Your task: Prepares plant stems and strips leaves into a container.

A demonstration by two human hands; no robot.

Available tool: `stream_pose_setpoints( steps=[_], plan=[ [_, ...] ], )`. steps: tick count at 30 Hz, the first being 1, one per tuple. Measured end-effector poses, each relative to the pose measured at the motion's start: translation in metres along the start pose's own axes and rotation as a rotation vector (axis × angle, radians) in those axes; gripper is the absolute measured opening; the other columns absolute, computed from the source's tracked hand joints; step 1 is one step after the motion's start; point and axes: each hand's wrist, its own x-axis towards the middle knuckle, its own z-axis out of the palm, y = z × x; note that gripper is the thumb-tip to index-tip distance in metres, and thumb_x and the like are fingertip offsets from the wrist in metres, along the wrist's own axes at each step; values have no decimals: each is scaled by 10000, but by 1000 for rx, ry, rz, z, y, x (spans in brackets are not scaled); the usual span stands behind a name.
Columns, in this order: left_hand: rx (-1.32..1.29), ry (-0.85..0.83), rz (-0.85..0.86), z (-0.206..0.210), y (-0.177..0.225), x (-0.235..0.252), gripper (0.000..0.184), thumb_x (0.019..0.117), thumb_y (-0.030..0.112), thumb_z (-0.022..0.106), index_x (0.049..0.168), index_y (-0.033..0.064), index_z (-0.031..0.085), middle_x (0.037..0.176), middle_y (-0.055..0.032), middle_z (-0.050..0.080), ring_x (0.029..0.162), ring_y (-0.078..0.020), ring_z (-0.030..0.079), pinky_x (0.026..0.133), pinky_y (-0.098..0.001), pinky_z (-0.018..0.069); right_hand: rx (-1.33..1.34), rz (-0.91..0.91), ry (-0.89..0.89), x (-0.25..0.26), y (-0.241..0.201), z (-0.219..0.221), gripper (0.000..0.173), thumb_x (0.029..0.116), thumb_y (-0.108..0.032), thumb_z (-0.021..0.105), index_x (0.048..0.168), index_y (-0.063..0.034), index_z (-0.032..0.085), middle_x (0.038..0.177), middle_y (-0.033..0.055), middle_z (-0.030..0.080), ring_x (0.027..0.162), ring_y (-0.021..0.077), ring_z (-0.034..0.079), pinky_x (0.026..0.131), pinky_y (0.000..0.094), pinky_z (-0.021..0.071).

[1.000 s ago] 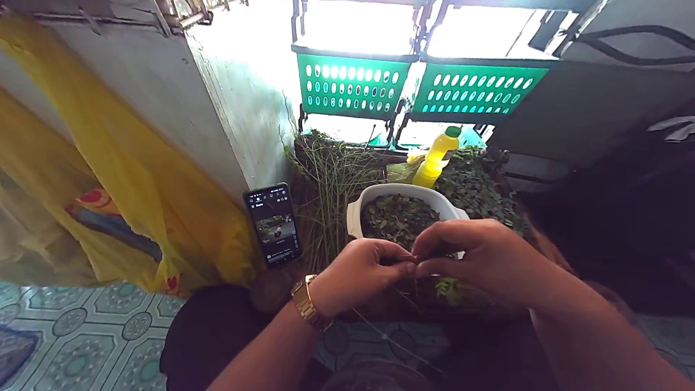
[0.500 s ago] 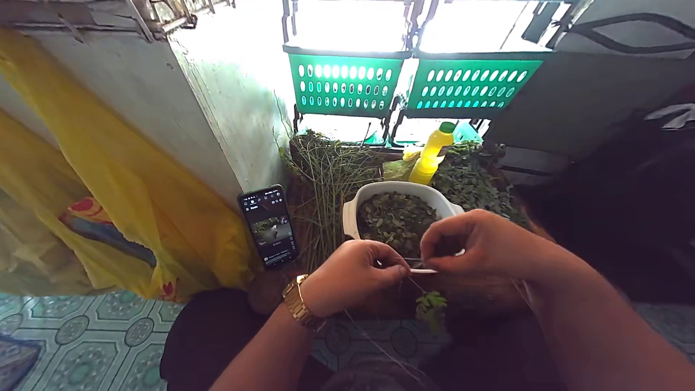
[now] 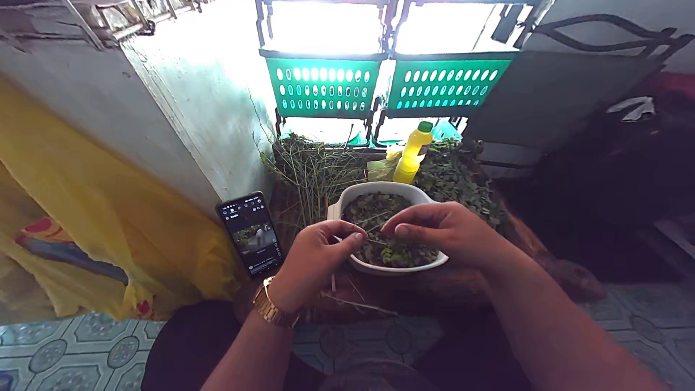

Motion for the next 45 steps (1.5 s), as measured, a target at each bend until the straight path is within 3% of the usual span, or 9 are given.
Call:
stream_pose_setpoints(
  steps=[12,19,24,30,36,38,40,43,45],
  plan=[
    [41,-56,16,-1,2,-2,133,985,247,698,1002,139,773,795,23,715,632,-62,614,544,-222,482,-34,-41,-21,-3,-12,3,70,899,-95,762,963,-111,785,814,-24,740,700,41,674,626,180,565],
    [62,23,20,-9,-2,-1,140,993,258,686,1016,146,766,803,11,716,620,-84,612,546,-250,490,-34,32,91,4,9,-15,72,915,-66,740,965,-95,783,822,0,744,715,61,677,659,213,574],
    [62,90,0,-6,-3,1,156,992,287,688,1026,155,764,792,10,707,593,-90,587,520,-253,463,13,62,169,3,9,0,201,986,-155,679,1174,-114,739,1102,8,752,982,100,716,874,276,601],
    [32,104,-19,-3,0,0,151,1000,279,678,1037,157,758,817,19,711,601,-82,587,529,-241,464,165,13,135,3,1,18,93,906,-38,741,997,-54,751,842,25,741,742,80,695,696,226,597],
    [28,126,-14,-11,-2,2,151,997,290,677,1023,166,759,767,31,687,574,-55,545,515,-218,424,225,34,166,-1,11,-8,69,881,-30,738,944,-49,759,794,31,735,702,92,693,675,239,604],
    [-6,168,-56,-12,-2,7,146,989,266,688,1022,148,767,806,33,704,649,-52,587,589,-228,462,216,67,225,-1,18,-13,61,879,-26,734,932,-51,750,787,27,729,698,91,689,674,242,602],
    [-32,201,-75,-12,-2,10,144,986,260,692,1012,143,771,805,34,704,645,-53,582,578,-225,450,151,122,267,0,23,-14,74,899,-48,746,972,-55,754,855,34,744,757,101,701,717,265,605],
    [-23,217,-39,-7,-3,5,161,1002,300,672,1025,167,760,755,25,672,511,-61,473,458,-206,346,40,179,200,2,21,-2,311,926,-208,766,1223,-120,731,1175,23,735,1022,136,704,890,353,593],
    [-63,227,-53,-1,-4,8,147,991,270,688,1029,154,770,812,30,699,609,-62,551,542,-220,420,173,139,171,3,11,18,359,926,-179,744,1269,-86,697,1166,42,739,1051,132,706,916,315,593]
  ],
)
